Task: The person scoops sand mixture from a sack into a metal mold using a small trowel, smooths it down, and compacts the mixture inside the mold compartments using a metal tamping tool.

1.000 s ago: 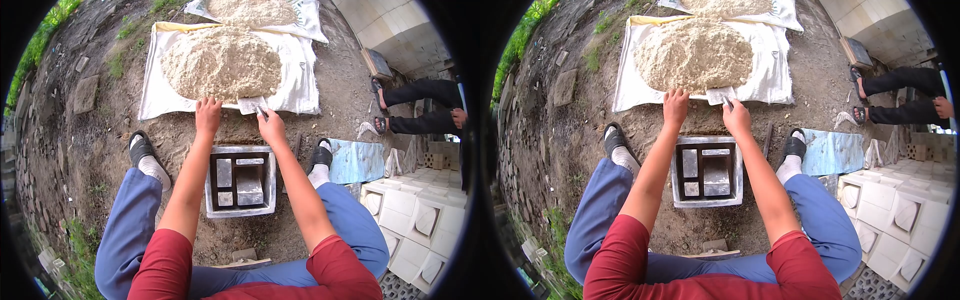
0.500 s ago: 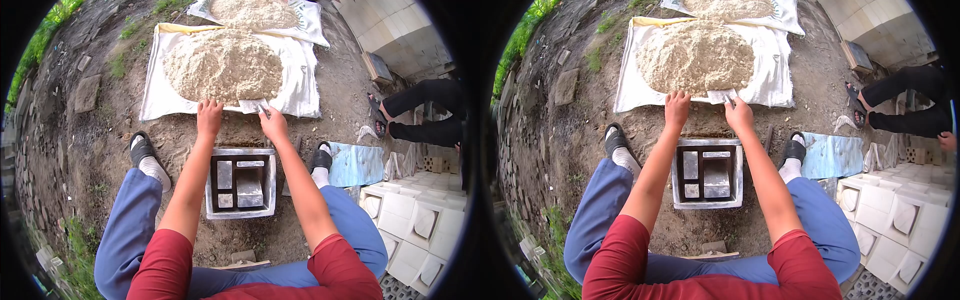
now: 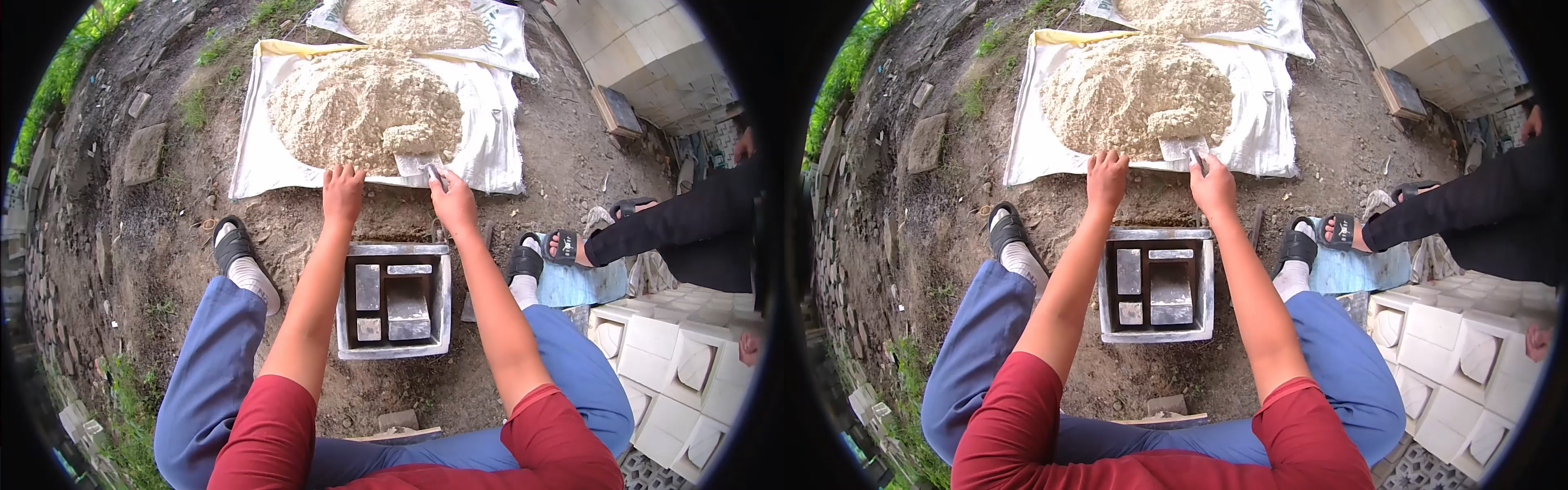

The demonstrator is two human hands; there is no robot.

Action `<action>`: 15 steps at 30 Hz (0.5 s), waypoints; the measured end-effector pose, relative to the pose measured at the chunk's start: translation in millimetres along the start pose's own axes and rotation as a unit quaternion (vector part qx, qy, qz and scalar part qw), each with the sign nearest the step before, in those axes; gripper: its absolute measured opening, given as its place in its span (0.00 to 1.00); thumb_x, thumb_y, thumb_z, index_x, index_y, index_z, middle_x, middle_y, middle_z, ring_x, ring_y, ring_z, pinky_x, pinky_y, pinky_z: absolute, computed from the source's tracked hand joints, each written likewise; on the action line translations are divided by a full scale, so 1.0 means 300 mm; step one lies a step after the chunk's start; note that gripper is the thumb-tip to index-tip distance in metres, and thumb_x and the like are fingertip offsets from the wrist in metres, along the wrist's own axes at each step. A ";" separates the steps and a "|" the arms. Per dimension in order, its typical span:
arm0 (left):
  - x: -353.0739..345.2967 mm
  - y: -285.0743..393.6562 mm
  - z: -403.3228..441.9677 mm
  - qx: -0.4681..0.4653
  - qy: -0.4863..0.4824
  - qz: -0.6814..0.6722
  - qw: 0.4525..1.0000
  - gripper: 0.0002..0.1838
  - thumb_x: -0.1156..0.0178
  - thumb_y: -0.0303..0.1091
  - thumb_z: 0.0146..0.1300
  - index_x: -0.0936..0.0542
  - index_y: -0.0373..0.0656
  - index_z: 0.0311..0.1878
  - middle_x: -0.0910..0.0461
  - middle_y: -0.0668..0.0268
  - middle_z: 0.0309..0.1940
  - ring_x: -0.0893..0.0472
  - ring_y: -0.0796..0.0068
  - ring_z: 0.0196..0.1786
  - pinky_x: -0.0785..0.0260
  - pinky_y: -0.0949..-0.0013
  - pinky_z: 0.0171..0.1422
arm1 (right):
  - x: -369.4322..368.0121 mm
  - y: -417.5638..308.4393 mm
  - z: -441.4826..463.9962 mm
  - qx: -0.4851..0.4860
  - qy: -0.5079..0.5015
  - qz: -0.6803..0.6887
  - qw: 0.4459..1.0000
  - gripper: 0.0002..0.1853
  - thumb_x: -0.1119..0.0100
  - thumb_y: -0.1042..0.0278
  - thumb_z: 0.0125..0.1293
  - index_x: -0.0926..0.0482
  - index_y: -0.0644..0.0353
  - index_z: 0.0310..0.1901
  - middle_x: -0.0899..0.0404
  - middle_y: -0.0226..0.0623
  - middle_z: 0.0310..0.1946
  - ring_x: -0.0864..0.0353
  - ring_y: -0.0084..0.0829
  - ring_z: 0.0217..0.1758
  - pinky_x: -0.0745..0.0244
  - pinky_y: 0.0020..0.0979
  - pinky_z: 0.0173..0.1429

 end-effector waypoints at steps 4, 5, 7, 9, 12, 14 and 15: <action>-0.011 -0.003 0.001 0.000 -0.005 0.003 1.000 0.02 0.39 0.32 0.64 0.20 0.48 0.35 0.21 0.66 0.38 0.22 0.61 0.51 0.33 0.55 0.60 | -0.001 -0.005 0.010 0.016 0.040 -0.016 0.999 0.20 0.37 0.56 0.71 0.15 0.56 0.59 0.12 0.54 0.46 0.12 0.54 0.50 0.18 0.45 0.55; -0.011 -0.005 0.001 0.002 -0.003 -0.001 1.000 0.02 0.39 0.33 0.64 0.20 0.48 0.35 0.21 0.66 0.38 0.22 0.61 0.51 0.33 0.56 0.60 | -0.011 0.007 0.021 0.019 0.021 0.012 1.000 0.20 0.37 0.56 0.71 0.16 0.57 0.59 0.12 0.54 0.46 0.12 0.54 0.50 0.18 0.45 0.55; -0.013 -0.006 0.000 0.004 0.000 -0.004 1.000 0.03 0.39 0.33 0.65 0.20 0.48 0.35 0.22 0.66 0.38 0.22 0.61 0.51 0.33 0.56 0.61 | -0.010 -0.021 0.009 0.031 0.042 -0.012 0.999 0.20 0.37 0.56 0.71 0.15 0.57 0.58 0.12 0.54 0.45 0.12 0.53 0.50 0.18 0.45 0.55; -0.017 -0.009 0.001 0.008 -0.009 -0.005 1.000 0.04 0.39 0.34 0.66 0.19 0.49 0.35 0.22 0.66 0.38 0.22 0.61 0.51 0.33 0.56 0.61 | 0.000 -0.031 0.011 0.043 0.065 -0.034 0.996 0.19 0.37 0.56 0.71 0.15 0.57 0.58 0.11 0.53 0.44 0.11 0.53 0.49 0.18 0.44 0.55; -0.018 -0.009 0.002 0.011 -0.014 -0.004 1.000 0.02 0.39 0.33 0.65 0.19 0.49 0.35 0.22 0.66 0.38 0.22 0.61 0.51 0.33 0.56 0.61 | -0.014 -0.015 0.034 0.025 0.023 0.000 0.999 0.20 0.38 0.56 0.71 0.16 0.56 0.59 0.12 0.53 0.45 0.11 0.53 0.50 0.18 0.45 0.55; -0.015 -0.008 0.001 0.009 -0.008 -0.008 1.000 0.02 0.39 0.32 0.64 0.19 0.49 0.35 0.22 0.66 0.38 0.22 0.61 0.51 0.33 0.56 0.61 | -0.007 -0.039 0.020 0.047 0.055 -0.025 0.997 0.19 0.37 0.56 0.71 0.15 0.56 0.58 0.12 0.53 0.45 0.11 0.52 0.49 0.18 0.44 0.55; -0.012 -0.008 0.002 0.007 -0.002 -0.012 1.000 0.01 0.39 0.32 0.63 0.19 0.49 0.35 0.22 0.66 0.39 0.22 0.61 0.51 0.34 0.56 0.61 | -0.001 -0.042 0.022 0.047 0.055 -0.025 0.997 0.19 0.37 0.56 0.71 0.15 0.56 0.58 0.12 0.53 0.45 0.11 0.52 0.49 0.18 0.44 0.55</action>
Point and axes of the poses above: each hand's wrist, its own z-axis towards the middle knuckle, its own x-axis out of the back of the hand, y = z × x, the point moved 7 cm from there along z, towards the middle knuckle
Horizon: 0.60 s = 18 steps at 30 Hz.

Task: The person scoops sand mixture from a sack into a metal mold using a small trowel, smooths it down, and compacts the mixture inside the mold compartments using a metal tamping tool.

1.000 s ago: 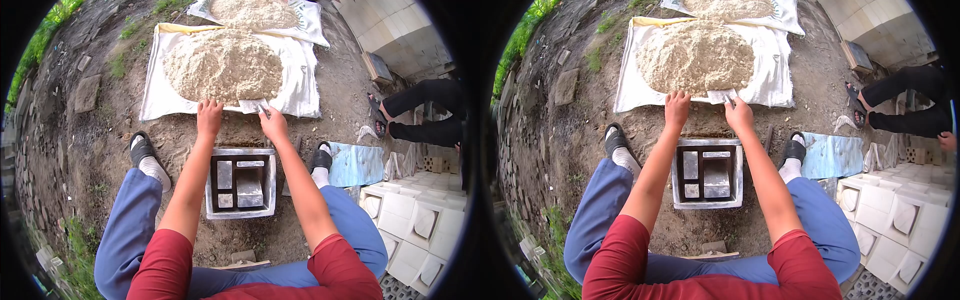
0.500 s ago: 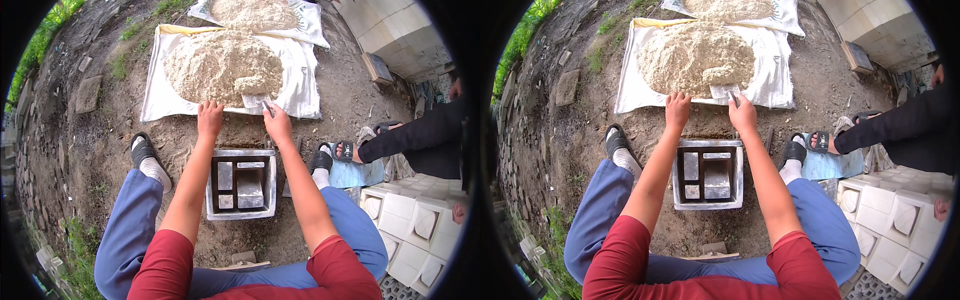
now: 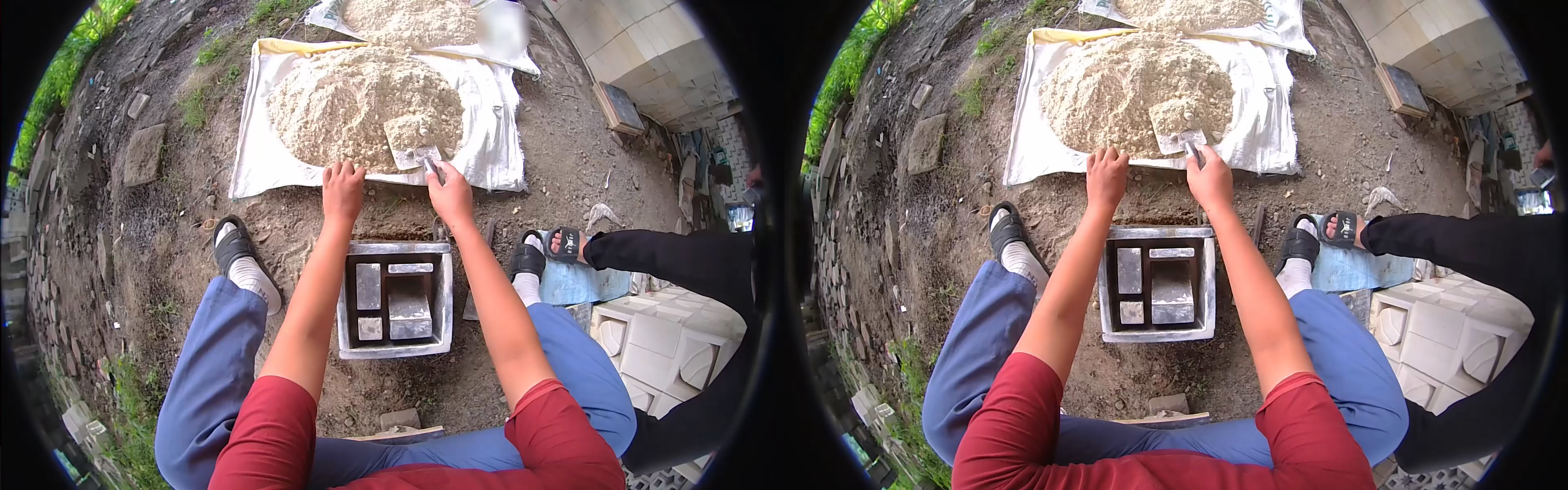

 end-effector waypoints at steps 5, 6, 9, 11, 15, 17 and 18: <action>0.006 0.004 0.001 0.000 0.009 0.003 1.000 0.01 0.39 0.31 0.62 0.20 0.49 0.34 0.22 0.66 0.39 0.22 0.61 0.51 0.33 0.56 0.61 | -0.017 0.014 0.000 0.001 -0.005 0.014 1.000 0.19 0.37 0.56 0.71 0.16 0.55 0.59 0.11 0.53 0.44 0.11 0.53 0.48 0.17 0.45 0.53; 0.006 0.003 0.001 0.000 0.008 0.004 1.000 0.01 0.39 0.32 0.62 0.20 0.49 0.34 0.22 0.66 0.39 0.22 0.61 0.51 0.33 0.56 0.61 | -0.013 0.010 -0.002 0.001 -0.005 0.014 1.000 0.19 0.37 0.56 0.71 0.16 0.55 0.59 0.11 0.53 0.44 0.11 0.53 0.48 0.17 0.45 0.53; 0.010 0.004 0.000 -0.004 0.019 0.006 1.000 0.02 0.39 0.32 0.62 0.20 0.49 0.33 0.22 0.66 0.38 0.22 0.61 0.50 0.33 0.56 0.61 | -0.006 0.001 -0.010 -0.002 -0.012 0.014 1.000 0.20 0.37 0.56 0.71 0.16 0.54 0.59 0.11 0.53 0.43 0.11 0.53 0.47 0.17 0.44 0.53; 0.007 0.004 0.000 -0.001 0.019 0.006 1.000 0.03 0.39 0.32 0.62 0.19 0.48 0.32 0.22 0.66 0.38 0.22 0.61 0.50 0.33 0.56 0.61 | 0.007 -0.009 -0.018 0.016 0.010 0.027 0.999 0.20 0.36 0.56 0.71 0.16 0.54 0.59 0.11 0.53 0.42 0.11 0.52 0.46 0.17 0.44 0.52; 0.012 0.001 0.001 -0.004 0.038 0.001 0.999 0.04 0.39 0.32 0.63 0.19 0.47 0.32 0.21 0.65 0.38 0.22 0.60 0.50 0.32 0.56 0.60 | 0.016 -0.014 -0.021 0.042 0.024 0.043 0.998 0.20 0.36 0.56 0.71 0.15 0.54 0.59 0.11 0.53 0.42 0.11 0.52 0.45 0.17 0.44 0.51; 0.012 0.003 0.001 0.000 0.031 0.002 1.000 0.04 0.38 0.33 0.63 0.19 0.47 0.32 0.21 0.65 0.38 0.22 0.60 0.50 0.32 0.56 0.60 | 0.005 0.008 -0.016 0.007 0.002 0.025 1.000 0.20 0.36 0.55 0.71 0.16 0.54 0.60 0.11 0.52 0.41 0.11 0.51 0.44 0.17 0.44 0.50; 0.007 -0.001 0.001 0.005 0.026 0.004 1.000 0.04 0.38 0.33 0.63 0.19 0.47 0.32 0.21 0.65 0.38 0.22 0.60 0.50 0.32 0.55 0.60 | 0.009 0.012 -0.016 0.007 0.002 0.025 1.000 0.20 0.36 0.55 0.71 0.16 0.54 0.60 0.11 0.52 0.41 0.11 0.51 0.44 0.17 0.44 0.50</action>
Point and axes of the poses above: each hand's wrist, its own z-axis towards the middle knuckle, its own x-axis out of the back of the hand, y = z × x, the point moved 7 cm from there along z, towards the middle knuckle
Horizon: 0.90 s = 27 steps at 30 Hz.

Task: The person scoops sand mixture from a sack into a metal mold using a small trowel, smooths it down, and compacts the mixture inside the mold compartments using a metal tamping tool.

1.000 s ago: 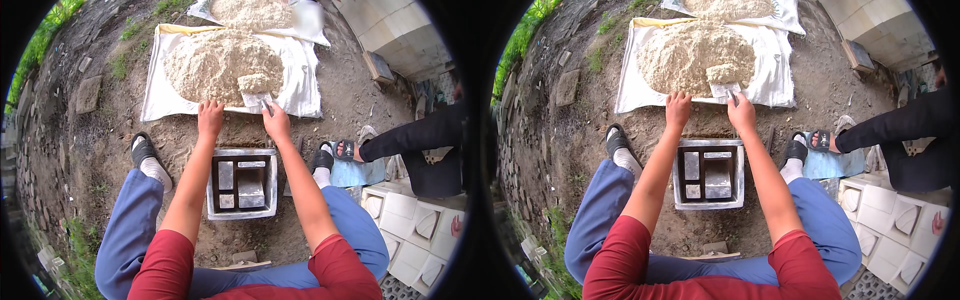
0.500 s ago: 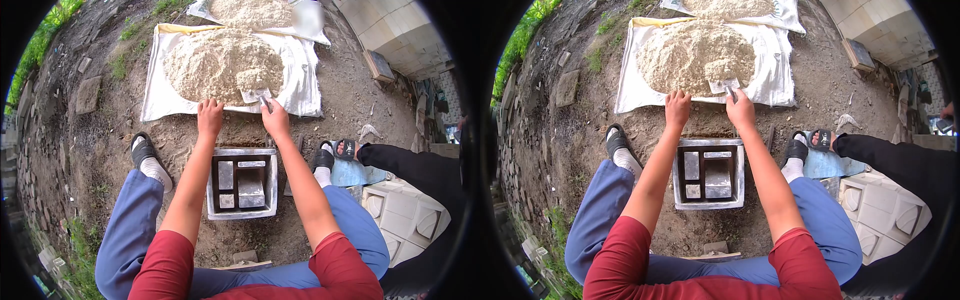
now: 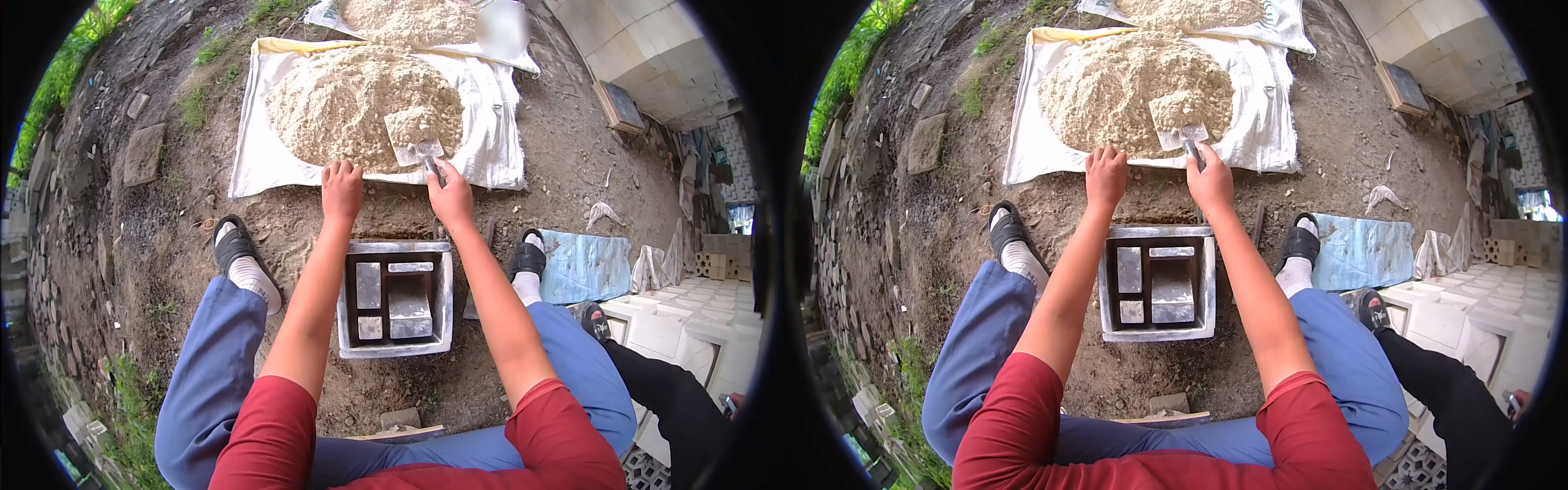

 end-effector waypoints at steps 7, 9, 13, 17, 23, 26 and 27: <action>-0.001 0.001 0.001 0.010 -0.002 -0.010 1.000 0.03 0.35 0.34 0.61 0.19 0.47 0.34 0.21 0.65 0.39 0.21 0.60 0.51 0.32 0.55 0.61 | 0.011 0.008 -0.021 0.012 0.007 0.002 1.000 0.20 0.35 0.55 0.71 0.15 0.53 0.60 0.14 0.47 0.33 0.14 0.45 0.36 0.20 0.41 0.45; 0.016 -0.003 0.000 0.028 0.001 -0.040 0.999 0.06 0.33 0.34 0.60 0.18 0.48 0.39 0.20 0.66 0.40 0.21 0.61 0.52 0.33 0.56 0.62 | 0.003 0.019 -0.019 -0.010 -0.018 -0.002 1.000 0.20 0.35 0.55 0.71 0.15 0.54 0.60 0.11 0.52 0.39 0.11 0.51 0.43 0.17 0.44 0.50; 0.053 -0.020 0.003 0.048 0.014 -0.135 0.990 0.11 0.31 0.33 0.59 0.17 0.49 0.45 0.19 0.66 0.42 0.20 0.61 0.53 0.33 0.56 0.64 | 0.019 0.020 -0.026 0.021 -0.001 -0.002 1.000 0.20 0.35 0.55 0.71 0.15 0.54 0.60 0.12 0.51 0.37 0.11 0.48 0.39 0.18 0.43 0.47; 0.101 -0.119 -0.041 0.124 0.083 -0.264 0.953 0.07 0.31 0.33 0.63 0.15 0.47 0.43 0.15 0.64 0.41 0.19 0.58 0.49 0.29 0.56 0.57 | 0.052 0.013 -0.044 0.006 -0.026 0.010 1.000 0.21 0.35 0.55 0.71 0.15 0.54 0.61 0.13 0.49 0.32 0.13 0.44 0.33 0.19 0.40 0.42; 0.133 -0.193 -0.244 0.263 0.034 -0.472 0.841 0.10 0.34 0.38 0.72 0.14 0.40 0.44 0.15 0.61 0.40 0.18 0.62 0.49 0.28 0.59 0.59 | 0.093 0.044 -0.084 0.039 -0.010 0.043 0.998 0.20 0.34 0.56 0.71 0.15 0.54 0.61 0.15 0.38 0.27 0.18 0.29 0.28 0.23 0.33 0.39; 0.176 -0.168 -0.315 0.250 0.046 -0.443 0.860 0.13 0.39 0.38 0.78 0.16 0.37 0.49 0.15 0.63 0.41 0.19 0.71 0.48 0.28 0.67 0.58 | 0.152 0.041 -0.120 0.047 -0.021 0.053 0.997 0.21 0.34 0.57 0.72 0.16 0.55 0.62 0.12 0.41 0.32 0.15 0.29 0.32 0.20 0.33 0.43; 0.212 -0.144 -0.342 0.242 0.055 -0.400 0.882 0.13 0.41 0.39 0.79 0.16 0.37 0.49 0.16 0.61 0.42 0.19 0.69 0.49 0.29 0.64 0.59 | 0.185 0.020 -0.141 0.050 -0.028 0.066 0.996 0.20 0.34 0.59 0.73 0.16 0.57 0.62 0.10 0.40 0.37 0.14 0.28 0.35 0.20 0.33 0.46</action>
Point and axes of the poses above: each hand's wrist, its own z-axis towards the middle knuckle, its own x-axis out of the back of the hand, y = z × x, the point moved 7 cm from there along z, towards the middle knuckle
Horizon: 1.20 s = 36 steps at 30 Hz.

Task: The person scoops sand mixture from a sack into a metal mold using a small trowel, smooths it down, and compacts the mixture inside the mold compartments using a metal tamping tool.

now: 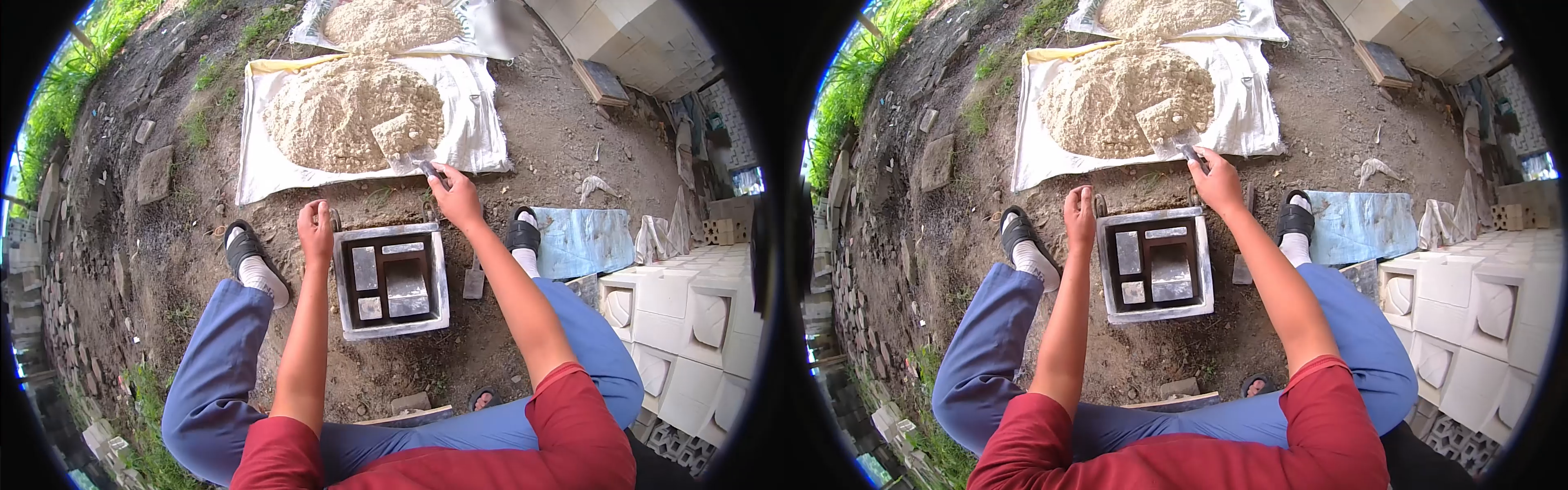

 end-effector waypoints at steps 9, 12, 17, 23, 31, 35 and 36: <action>-0.027 -0.006 -0.113 0.029 0.051 0.107 0.993 0.21 0.55 0.48 0.84 0.22 0.38 0.52 0.20 0.49 0.49 0.24 0.44 0.54 0.34 0.49 0.63 | 0.205 -0.088 -0.173 -0.007 -0.136 0.066 0.988 0.20 0.38 0.67 0.76 0.20 0.59 0.67 0.19 0.23 0.34 0.26 0.13 0.35 0.28 0.23 0.41; -0.009 -0.065 -0.124 0.059 0.083 0.084 0.991 0.22 0.56 0.47 0.84 0.22 0.36 0.52 0.21 0.47 0.48 0.23 0.43 0.53 0.33 0.49 0.61 | 0.264 -0.093 -0.237 0.009 -0.161 0.069 0.985 0.20 0.35 0.63 0.74 0.18 0.58 0.64 0.11 0.30 0.44 0.20 0.17 0.40 0.23 0.26 0.49; 0.010 -0.132 -0.170 0.059 0.033 0.034 0.997 0.24 0.59 0.47 0.85 0.21 0.35 0.54 0.20 0.48 0.50 0.22 0.48 0.57 0.32 0.52 0.66 | 0.327 -0.126 -0.342 -0.015 -0.237 0.057 0.970 0.20 0.35 0.64 0.74 0.17 0.54 0.65 0.19 0.22 0.33 0.28 0.15 0.34 0.28 0.25 0.43; -0.011 -0.181 -0.208 0.103 0.006 -0.062 0.993 0.31 0.66 0.51 0.86 0.21 0.33 0.57 0.19 0.49 0.54 0.22 0.53 0.61 0.35 0.55 0.70 | 0.352 -0.135 -0.410 0.023 -0.292 0.035 0.955 0.20 0.33 0.61 0.72 0.16 0.53 0.64 0.16 0.27 0.35 0.25 0.18 0.36 0.26 0.27 0.45; -0.002 -0.136 -0.257 0.087 -0.022 0.017 0.996 0.36 0.71 0.56 0.85 0.22 0.33 0.60 0.21 0.46 0.58 0.24 0.49 0.63 0.37 0.54 0.73 | 0.329 -0.162 -0.450 0.074 -0.366 -0.034 0.927 0.22 0.33 0.59 0.70 0.16 0.50 0.64 0.09 0.37 0.47 0.13 0.26 0.46 0.20 0.31 0.54; -0.036 -0.228 -0.259 0.138 -0.017 -0.124 0.982 0.41 0.74 0.62 0.84 0.24 0.32 0.64 0.22 0.48 0.62 0.26 0.54 0.68 0.40 0.57 0.77 | 0.314 -0.199 -0.450 0.090 -0.396 -0.088 0.910 0.22 0.35 0.56 0.70 0.16 0.48 0.64 0.10 0.39 0.54 0.10 0.38 0.51 0.19 0.36 0.58; -0.038 -0.244 -0.262 0.157 -0.011 -0.159 0.975 0.43 0.75 0.64 0.84 0.24 0.32 0.66 0.22 0.49 0.64 0.27 0.55 0.70 0.42 0.58 0.78 | 0.305 -0.214 -0.453 0.113 -0.403 -0.120 0.900 0.22 0.36 0.55 0.71 0.16 0.48 0.64 0.11 0.39 0.55 0.11 0.41 0.53 0.19 0.37 0.60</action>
Point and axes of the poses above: each hand's wrist, its own z-axis towards the middle knuckle, its own x-axis out of the back of the hand, y = z × x, the point moved 7 cm from there along z, towards the middle knuckle
